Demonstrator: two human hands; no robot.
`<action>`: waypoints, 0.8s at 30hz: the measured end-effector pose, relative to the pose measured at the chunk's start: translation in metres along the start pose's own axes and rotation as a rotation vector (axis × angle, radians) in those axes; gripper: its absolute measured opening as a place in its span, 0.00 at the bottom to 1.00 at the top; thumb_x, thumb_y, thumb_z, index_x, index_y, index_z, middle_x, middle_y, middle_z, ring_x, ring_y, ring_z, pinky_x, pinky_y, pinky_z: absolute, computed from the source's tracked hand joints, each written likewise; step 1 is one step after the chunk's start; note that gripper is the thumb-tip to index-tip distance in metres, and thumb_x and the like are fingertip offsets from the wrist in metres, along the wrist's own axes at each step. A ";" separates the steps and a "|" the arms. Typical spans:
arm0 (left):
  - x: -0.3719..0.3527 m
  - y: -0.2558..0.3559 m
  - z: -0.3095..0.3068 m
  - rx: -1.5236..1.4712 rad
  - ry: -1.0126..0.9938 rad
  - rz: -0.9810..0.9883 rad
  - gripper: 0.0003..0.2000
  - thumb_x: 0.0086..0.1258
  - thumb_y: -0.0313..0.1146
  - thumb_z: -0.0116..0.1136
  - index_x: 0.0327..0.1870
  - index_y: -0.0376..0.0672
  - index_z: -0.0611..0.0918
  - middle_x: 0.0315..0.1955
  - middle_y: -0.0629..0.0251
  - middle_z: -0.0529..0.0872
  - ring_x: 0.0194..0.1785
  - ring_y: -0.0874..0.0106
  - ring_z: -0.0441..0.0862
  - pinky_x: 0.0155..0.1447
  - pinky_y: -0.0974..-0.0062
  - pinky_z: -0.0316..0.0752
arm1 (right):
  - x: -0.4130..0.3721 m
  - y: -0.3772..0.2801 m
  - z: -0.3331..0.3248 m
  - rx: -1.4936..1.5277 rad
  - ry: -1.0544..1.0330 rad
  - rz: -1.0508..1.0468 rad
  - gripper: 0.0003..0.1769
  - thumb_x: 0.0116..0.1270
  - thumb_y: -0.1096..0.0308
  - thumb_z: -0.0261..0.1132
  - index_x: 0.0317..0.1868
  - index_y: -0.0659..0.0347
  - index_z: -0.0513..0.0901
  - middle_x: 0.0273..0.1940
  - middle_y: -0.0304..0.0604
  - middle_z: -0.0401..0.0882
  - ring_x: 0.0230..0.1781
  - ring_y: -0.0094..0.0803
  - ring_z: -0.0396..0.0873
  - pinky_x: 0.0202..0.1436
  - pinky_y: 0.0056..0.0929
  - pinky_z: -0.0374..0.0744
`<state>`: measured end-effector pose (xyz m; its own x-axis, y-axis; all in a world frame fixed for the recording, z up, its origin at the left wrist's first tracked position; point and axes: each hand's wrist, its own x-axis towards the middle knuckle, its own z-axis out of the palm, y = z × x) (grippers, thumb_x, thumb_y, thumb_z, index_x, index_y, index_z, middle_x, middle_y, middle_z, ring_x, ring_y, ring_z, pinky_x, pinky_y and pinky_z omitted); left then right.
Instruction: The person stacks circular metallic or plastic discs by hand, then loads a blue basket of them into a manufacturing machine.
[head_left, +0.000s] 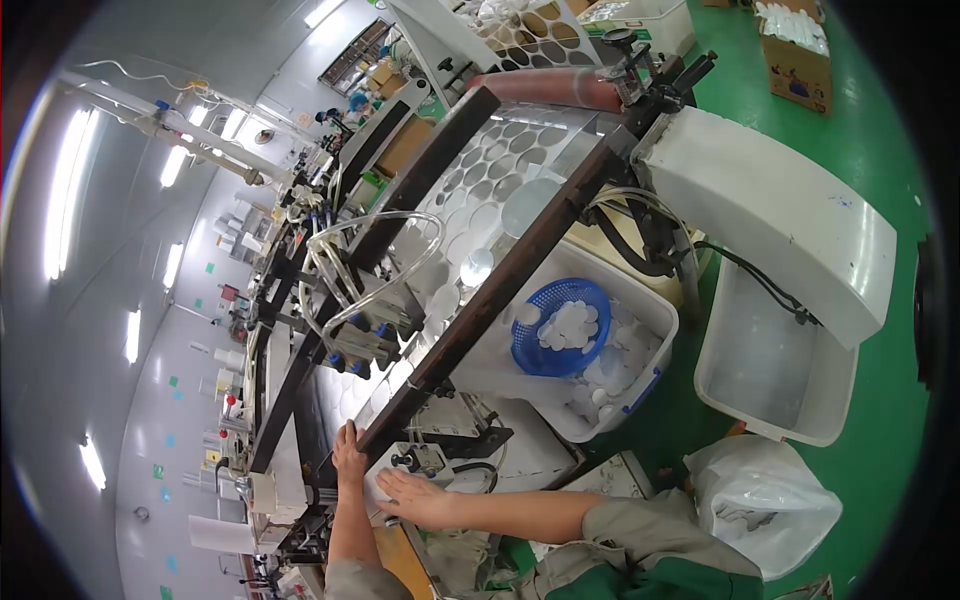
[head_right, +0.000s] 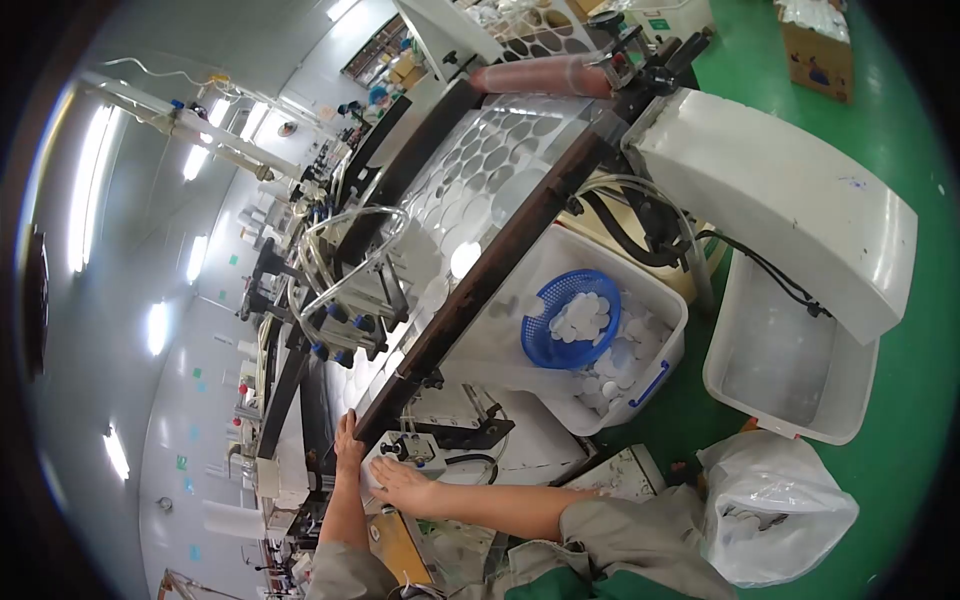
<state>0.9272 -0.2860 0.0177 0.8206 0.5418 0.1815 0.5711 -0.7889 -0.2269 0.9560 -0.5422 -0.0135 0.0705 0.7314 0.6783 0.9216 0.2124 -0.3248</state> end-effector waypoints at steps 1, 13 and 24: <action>0.000 0.001 -0.001 -0.013 -0.001 0.002 0.29 0.63 0.29 0.50 0.68 0.54 0.62 0.64 0.64 0.65 0.67 0.60 0.62 0.63 0.56 0.63 | 0.000 0.000 0.000 -0.021 -0.004 -0.003 0.22 0.64 0.64 0.51 0.58 0.59 0.72 0.64 0.63 0.60 0.68 0.54 0.56 0.72 0.45 0.52; 0.003 -0.007 0.006 0.013 0.020 0.047 0.25 0.67 0.34 0.49 0.67 0.53 0.63 0.62 0.62 0.66 0.65 0.58 0.64 0.64 0.58 0.62 | 0.002 0.001 -0.008 0.106 -0.064 0.000 0.25 0.58 0.72 0.54 0.59 0.62 0.68 0.65 0.66 0.56 0.69 0.56 0.53 0.73 0.46 0.51; 0.009 -0.021 0.018 0.048 0.061 0.108 0.25 0.68 0.37 0.50 0.67 0.54 0.64 0.63 0.64 0.66 0.67 0.61 0.62 0.64 0.58 0.62 | 0.002 0.001 0.000 0.135 0.001 -0.010 0.31 0.50 0.74 0.59 0.59 0.64 0.69 0.64 0.67 0.57 0.69 0.56 0.54 0.73 0.45 0.51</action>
<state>0.9226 -0.2591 0.0066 0.8755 0.4350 0.2107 0.4811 -0.8260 -0.2937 0.9570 -0.5408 -0.0123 0.0622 0.7280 0.6828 0.8627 0.3048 -0.4035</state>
